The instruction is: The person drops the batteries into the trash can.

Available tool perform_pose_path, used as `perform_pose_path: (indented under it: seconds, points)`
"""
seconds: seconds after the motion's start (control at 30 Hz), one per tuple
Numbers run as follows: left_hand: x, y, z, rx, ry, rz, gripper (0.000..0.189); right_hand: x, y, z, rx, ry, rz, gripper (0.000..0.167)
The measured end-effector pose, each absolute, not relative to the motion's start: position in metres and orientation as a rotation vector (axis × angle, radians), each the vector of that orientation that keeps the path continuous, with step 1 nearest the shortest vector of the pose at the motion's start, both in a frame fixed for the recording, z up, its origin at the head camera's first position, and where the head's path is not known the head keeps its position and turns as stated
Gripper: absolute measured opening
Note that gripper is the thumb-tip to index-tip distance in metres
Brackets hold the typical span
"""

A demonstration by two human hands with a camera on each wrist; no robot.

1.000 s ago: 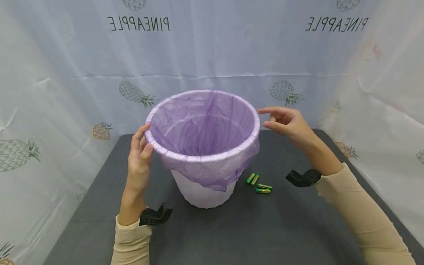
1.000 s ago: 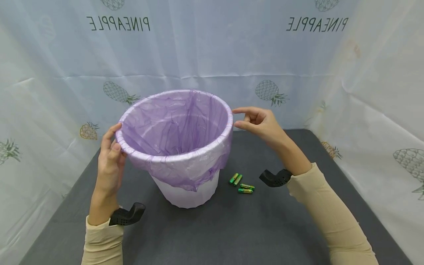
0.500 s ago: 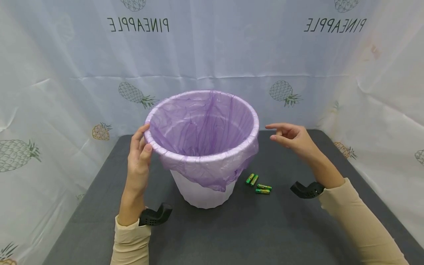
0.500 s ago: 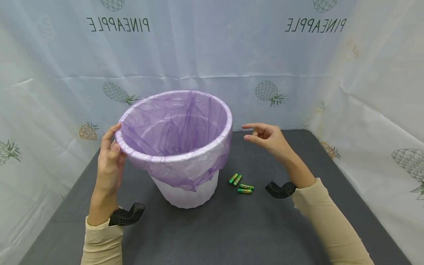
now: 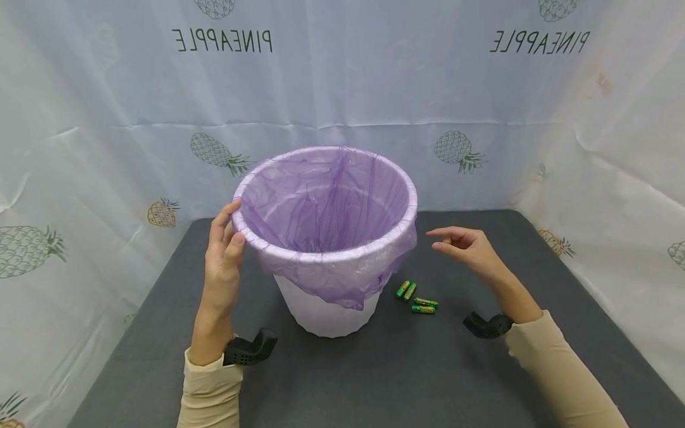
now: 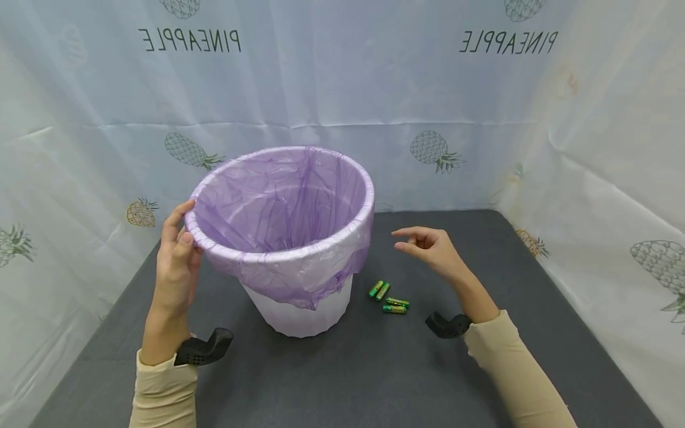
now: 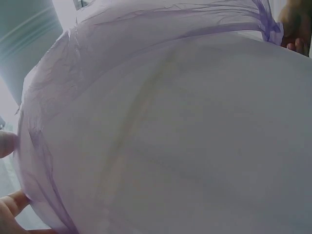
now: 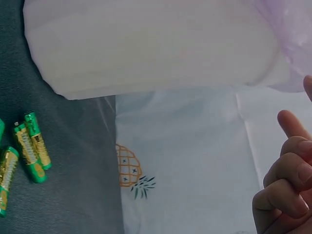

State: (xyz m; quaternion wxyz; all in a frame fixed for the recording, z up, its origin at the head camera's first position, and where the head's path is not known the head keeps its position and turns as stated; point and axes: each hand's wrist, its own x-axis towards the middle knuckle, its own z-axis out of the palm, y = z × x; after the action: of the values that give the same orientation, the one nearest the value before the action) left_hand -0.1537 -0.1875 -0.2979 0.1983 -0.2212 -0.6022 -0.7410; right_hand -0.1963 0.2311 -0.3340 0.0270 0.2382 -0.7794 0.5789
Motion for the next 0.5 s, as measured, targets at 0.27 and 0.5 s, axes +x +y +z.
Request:
perform_pose_path:
  seconds: [0.27,0.5]
  points:
    - [-0.154,-0.186,-0.298,-0.597,-1.681,-2.08,0.048,-0.195,0.233,-0.353,0.682,-2.469,1.733,0.035]
    - [-0.153,-0.187,-0.298,-0.585,-1.686,-2.077,0.047,-0.194,0.236,-0.367,0.641,-2.494,1.743,0.024]
